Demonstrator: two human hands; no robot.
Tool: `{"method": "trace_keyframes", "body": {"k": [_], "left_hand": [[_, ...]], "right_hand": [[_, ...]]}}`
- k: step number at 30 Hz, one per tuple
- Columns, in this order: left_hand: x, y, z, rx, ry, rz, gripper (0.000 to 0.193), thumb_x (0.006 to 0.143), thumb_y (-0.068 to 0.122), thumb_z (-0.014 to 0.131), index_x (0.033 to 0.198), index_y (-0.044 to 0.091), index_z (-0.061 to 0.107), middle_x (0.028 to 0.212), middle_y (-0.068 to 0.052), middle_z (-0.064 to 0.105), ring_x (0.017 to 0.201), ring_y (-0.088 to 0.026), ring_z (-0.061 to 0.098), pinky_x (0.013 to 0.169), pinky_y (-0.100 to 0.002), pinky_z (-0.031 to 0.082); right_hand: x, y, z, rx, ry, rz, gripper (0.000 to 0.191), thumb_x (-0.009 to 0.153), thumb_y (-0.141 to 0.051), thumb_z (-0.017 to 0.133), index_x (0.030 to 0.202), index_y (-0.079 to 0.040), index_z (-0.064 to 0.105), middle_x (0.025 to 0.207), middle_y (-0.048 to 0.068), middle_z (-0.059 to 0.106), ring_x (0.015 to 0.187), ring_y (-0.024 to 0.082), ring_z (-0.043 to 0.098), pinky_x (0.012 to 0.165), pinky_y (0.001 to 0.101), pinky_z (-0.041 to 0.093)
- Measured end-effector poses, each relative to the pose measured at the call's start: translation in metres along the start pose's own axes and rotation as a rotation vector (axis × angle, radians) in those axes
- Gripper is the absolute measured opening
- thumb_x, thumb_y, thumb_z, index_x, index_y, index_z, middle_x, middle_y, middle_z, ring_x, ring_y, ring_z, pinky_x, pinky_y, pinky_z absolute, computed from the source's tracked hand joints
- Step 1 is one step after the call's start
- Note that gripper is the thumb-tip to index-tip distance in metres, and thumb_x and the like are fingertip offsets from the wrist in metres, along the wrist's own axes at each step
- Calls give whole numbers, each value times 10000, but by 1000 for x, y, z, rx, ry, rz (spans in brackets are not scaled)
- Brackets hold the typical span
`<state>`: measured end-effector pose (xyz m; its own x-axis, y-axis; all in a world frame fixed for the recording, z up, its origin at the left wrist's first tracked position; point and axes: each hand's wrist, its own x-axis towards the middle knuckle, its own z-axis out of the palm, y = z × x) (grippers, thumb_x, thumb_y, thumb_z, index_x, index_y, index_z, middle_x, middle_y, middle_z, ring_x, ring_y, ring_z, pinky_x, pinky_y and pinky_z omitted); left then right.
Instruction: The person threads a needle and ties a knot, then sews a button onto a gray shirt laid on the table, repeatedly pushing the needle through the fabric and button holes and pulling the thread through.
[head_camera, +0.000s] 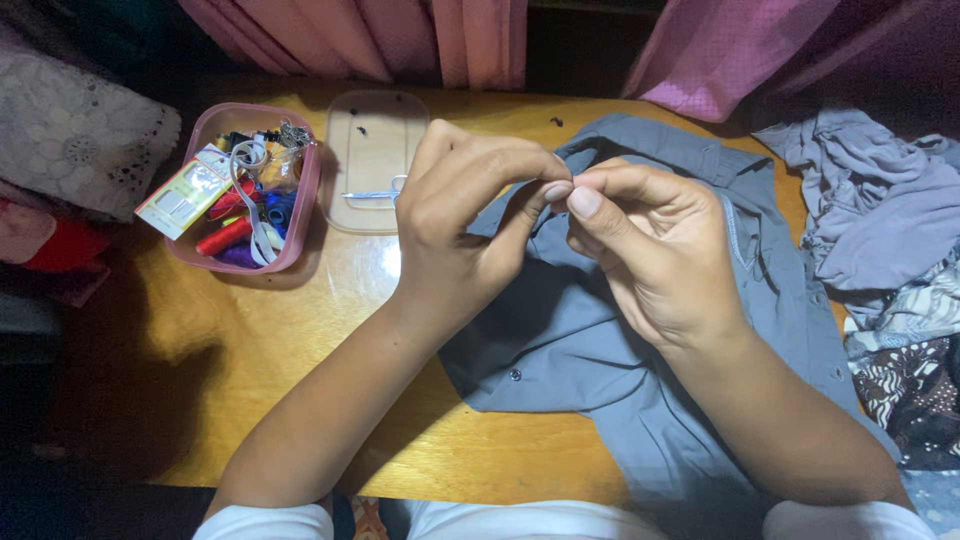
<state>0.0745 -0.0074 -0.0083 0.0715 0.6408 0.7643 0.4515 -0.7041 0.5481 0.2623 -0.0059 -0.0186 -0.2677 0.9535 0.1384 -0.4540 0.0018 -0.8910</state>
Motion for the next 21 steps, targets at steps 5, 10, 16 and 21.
{"method": "trace_keyframes", "body": {"k": [5, 10, 16, 21], "left_hand": [[0, -2, 2, -99, -21, -54, 106, 963, 70, 816, 1007, 106, 727, 1005, 13, 746, 900, -143, 639, 817, -263, 467], [-2, -2, 1, -182, -77, -92, 88, 999, 69, 772, 1037, 93, 697, 984, -5, 730, 927, -152, 657, 850, -266, 495], [-2, -1, 0, -159, -95, -85, 91, 1009, 59, 749, 1053, 83, 673, 982, -18, 711, 906, -174, 641, 825, -269, 497], [-2, 1, 1, -159, -94, -94, 89, 1011, 58, 741, 1059, 81, 670, 984, -19, 709, 895, -179, 634, 816, -268, 497]], "right_hand": [[-1, 2, 0, -1, -12, -7, 67, 1050, -3, 691, 1116, 10, 700, 997, 66, 675, 823, 100, 598, 726, 236, 471], [-3, -2, -1, -6, -70, 6, 66, 1074, -39, 678, 1119, 9, 675, 955, 48, 652, 802, 73, 554, 768, 249, 467], [-3, -4, 1, -69, -64, 11, 75, 1053, -49, 679, 1107, 4, 679, 967, 45, 644, 834, 96, 560, 771, 259, 481], [-2, -4, 0, -40, -54, 31, 75, 1042, -42, 682, 1093, 13, 687, 955, 49, 649, 834, 102, 567, 771, 264, 486]]}}
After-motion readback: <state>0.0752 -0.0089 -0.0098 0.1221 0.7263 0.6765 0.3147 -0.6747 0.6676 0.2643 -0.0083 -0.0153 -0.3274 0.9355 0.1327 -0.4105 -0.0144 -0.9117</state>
